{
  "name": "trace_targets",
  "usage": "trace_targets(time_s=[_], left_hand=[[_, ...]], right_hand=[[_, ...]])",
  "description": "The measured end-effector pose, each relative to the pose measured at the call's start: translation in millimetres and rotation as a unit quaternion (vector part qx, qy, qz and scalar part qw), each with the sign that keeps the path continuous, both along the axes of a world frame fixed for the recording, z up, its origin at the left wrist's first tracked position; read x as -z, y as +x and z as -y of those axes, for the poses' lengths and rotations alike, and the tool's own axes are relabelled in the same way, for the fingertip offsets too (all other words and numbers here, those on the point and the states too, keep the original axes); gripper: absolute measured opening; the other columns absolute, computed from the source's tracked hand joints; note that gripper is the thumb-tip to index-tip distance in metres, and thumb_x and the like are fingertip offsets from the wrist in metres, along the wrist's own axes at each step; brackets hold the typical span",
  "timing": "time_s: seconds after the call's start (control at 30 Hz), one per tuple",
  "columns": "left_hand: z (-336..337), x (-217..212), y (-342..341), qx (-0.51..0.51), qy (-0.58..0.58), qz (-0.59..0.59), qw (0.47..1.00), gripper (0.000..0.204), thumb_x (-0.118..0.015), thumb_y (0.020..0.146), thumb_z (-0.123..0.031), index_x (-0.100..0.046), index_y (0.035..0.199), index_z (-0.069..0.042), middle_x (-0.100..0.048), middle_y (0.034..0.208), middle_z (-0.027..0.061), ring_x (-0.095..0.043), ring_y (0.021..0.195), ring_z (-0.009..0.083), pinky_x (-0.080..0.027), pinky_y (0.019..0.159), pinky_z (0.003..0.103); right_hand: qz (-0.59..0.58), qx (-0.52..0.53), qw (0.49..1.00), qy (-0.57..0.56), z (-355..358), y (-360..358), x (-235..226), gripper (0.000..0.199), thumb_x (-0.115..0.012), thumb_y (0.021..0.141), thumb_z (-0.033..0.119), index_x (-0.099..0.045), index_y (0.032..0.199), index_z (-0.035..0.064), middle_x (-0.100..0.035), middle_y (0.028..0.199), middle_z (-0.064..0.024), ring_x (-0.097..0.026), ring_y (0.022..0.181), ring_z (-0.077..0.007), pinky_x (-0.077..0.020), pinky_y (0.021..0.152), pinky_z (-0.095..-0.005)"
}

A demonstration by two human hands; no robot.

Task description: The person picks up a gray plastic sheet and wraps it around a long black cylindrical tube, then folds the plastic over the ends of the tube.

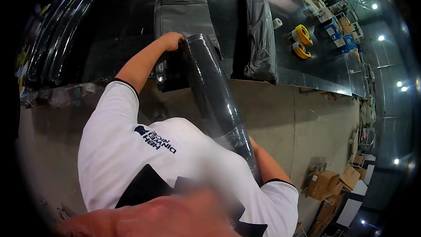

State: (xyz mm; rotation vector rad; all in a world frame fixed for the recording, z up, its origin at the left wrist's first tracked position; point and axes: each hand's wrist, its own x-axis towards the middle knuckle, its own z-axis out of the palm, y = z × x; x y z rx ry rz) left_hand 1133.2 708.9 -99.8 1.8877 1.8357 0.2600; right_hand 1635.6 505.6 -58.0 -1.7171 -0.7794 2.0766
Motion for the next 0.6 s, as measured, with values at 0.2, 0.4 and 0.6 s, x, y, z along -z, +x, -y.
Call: trace_targets(time_s=[0.2, 0.4, 0.6], left_hand=[[0.4, -17.5, 13.9, -0.163, 0.231, 0.059, 0.957, 0.014, -0.064, 0.084, -0.021, -0.071, 0.090, -0.010, -0.066, 0.095, 0.0124, -0.063, 0.091, 0.0350, -0.052, 0.078, 0.043], [14.3, -30.6, 44.8, -0.127, 0.425, 0.118, 0.889, 0.017, -0.067, 0.085, -0.025, -0.068, 0.089, -0.009, -0.063, 0.092, 0.0096, -0.061, 0.088, 0.0338, -0.051, 0.074, 0.043], [-12.4, -44.2, -1.1, -0.051, -0.008, 0.187, 0.981, 0.054, -0.071, 0.075, -0.016, -0.060, 0.127, -0.013, -0.059, 0.130, 0.0145, -0.056, 0.118, 0.0322, -0.047, 0.097, 0.037]], right_hand=[[-0.001, 0.003, 1.000, 0.003, -0.2, -2.5, 1.0, 0.035, -0.052, 0.098, 0.026, -0.059, 0.124, 0.0038, -0.067, 0.110, -0.0132, -0.067, 0.092, -0.0236, -0.0559, 0.080, -0.0358], [-0.003, 0.002, 1.000, 0.009, -4.2, -14.5, 3.2, 0.034, -0.052, 0.098, 0.026, -0.059, 0.124, 0.0038, -0.067, 0.110, -0.0131, -0.067, 0.092, -0.0236, -0.0559, 0.080, -0.0358], [-0.004, -0.008, 1.000, 0.014, -6.2, -23.2, 6.8, 0.034, -0.052, 0.099, 0.026, -0.059, 0.123, 0.0037, -0.067, 0.109, -0.0131, -0.067, 0.091, -0.0236, -0.0559, 0.079, -0.0359]])
